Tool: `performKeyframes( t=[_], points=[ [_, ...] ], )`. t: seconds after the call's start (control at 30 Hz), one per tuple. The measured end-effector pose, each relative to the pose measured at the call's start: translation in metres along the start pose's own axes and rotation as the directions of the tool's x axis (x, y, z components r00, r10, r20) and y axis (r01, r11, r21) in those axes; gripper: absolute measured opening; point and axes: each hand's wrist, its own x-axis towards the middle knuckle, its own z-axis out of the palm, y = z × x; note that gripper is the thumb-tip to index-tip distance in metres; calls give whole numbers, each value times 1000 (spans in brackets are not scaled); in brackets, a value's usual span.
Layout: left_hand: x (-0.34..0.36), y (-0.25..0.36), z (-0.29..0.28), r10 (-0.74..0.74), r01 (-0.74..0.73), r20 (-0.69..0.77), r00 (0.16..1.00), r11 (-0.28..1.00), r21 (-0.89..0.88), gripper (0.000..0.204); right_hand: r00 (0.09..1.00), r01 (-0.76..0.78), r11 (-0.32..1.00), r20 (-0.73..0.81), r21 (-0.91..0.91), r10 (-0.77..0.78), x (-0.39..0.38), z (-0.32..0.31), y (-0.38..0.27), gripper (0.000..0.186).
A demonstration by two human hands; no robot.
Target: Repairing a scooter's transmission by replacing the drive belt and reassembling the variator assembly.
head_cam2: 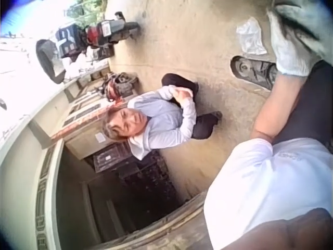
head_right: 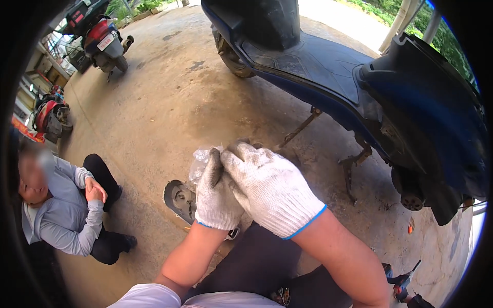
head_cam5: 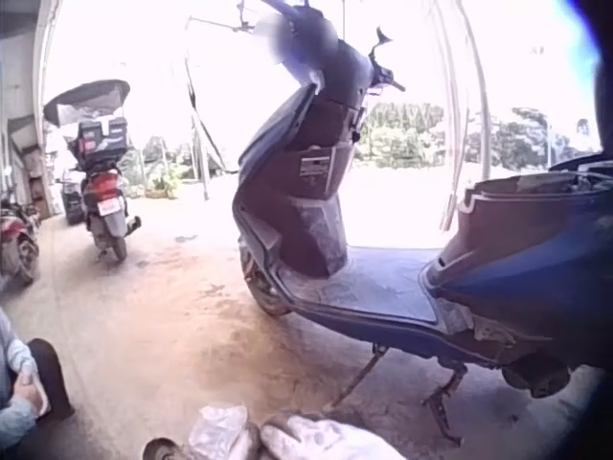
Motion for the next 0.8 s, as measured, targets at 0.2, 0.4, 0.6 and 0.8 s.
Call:
performKeyframes(
  t=[0.2, 0.4, 0.6, 0.8],
  points=[
    [-55, 125, -98, 416, -423, -119, 901, 905, -39, 56, 993, -118, 990, -18, 74, 119, 21, 33, 5, 42],
    [-91, 176, -179, 663, -687, -207, 719, 724, -68, 48, 768, -619, 771, 318, 149, 556, -98, 36, 175, 38],
    [-134, 215, -228, 774, -792, -178, 608, 608, -58, 35, 443, -839, 543, 547, -25, 710, -194, 26, 274, 38],
    [-144, 231, -243, 781, -785, -81, 620, 616, -71, 25, 441, -873, 488, 464, 22, 768, -212, 23, 299, 38]
  ],
)
